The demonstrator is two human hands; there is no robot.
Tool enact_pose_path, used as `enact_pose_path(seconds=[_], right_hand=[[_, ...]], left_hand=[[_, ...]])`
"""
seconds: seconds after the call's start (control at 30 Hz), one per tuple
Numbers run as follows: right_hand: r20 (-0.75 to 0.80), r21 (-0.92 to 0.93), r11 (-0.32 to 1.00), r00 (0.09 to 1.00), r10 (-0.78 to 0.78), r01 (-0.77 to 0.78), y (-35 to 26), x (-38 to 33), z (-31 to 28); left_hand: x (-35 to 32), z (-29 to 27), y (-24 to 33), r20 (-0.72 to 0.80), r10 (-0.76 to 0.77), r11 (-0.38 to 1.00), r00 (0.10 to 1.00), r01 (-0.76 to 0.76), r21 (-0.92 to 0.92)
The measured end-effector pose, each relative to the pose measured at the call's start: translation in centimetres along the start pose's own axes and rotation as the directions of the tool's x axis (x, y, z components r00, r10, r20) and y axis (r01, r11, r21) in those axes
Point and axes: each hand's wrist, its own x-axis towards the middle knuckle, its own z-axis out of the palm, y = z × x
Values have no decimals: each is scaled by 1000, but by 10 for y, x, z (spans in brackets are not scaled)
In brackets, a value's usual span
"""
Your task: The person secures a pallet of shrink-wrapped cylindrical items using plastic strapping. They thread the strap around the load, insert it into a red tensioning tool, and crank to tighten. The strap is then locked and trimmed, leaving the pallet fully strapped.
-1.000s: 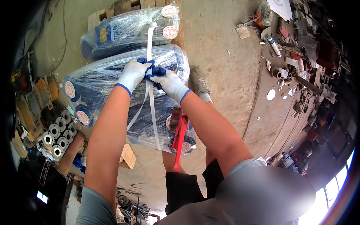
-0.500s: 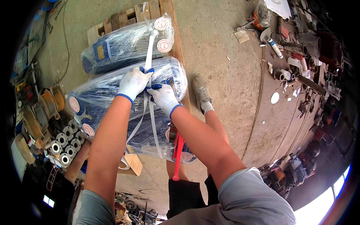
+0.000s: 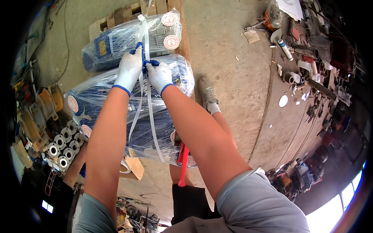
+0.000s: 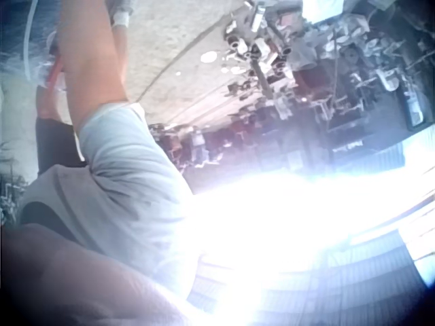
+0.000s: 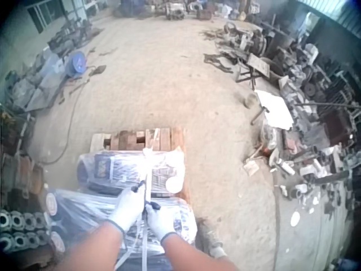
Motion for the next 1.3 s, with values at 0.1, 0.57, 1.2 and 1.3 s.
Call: enact_pose_path(seconds=[0.1,0.57,1.2,1.3], right_hand=[[23,-128,991,1000,-20,23,-13,-5,-2],[-5,-78,995,998,58,-58,-7,2,1],[-57,-187,982,997,-47,35,-1,10,8],[75,65,984,984,159,-164,-6,13,2]], left_hand=[[-28,9,-2,69,-206,815,976,210,-540],[-91,23,-26,378,-67,162,923,384,-909],[-175,4,-102,315,-237,651,919,391,-651],[-172,-8,-104,363,-138,788,922,324,-523]])
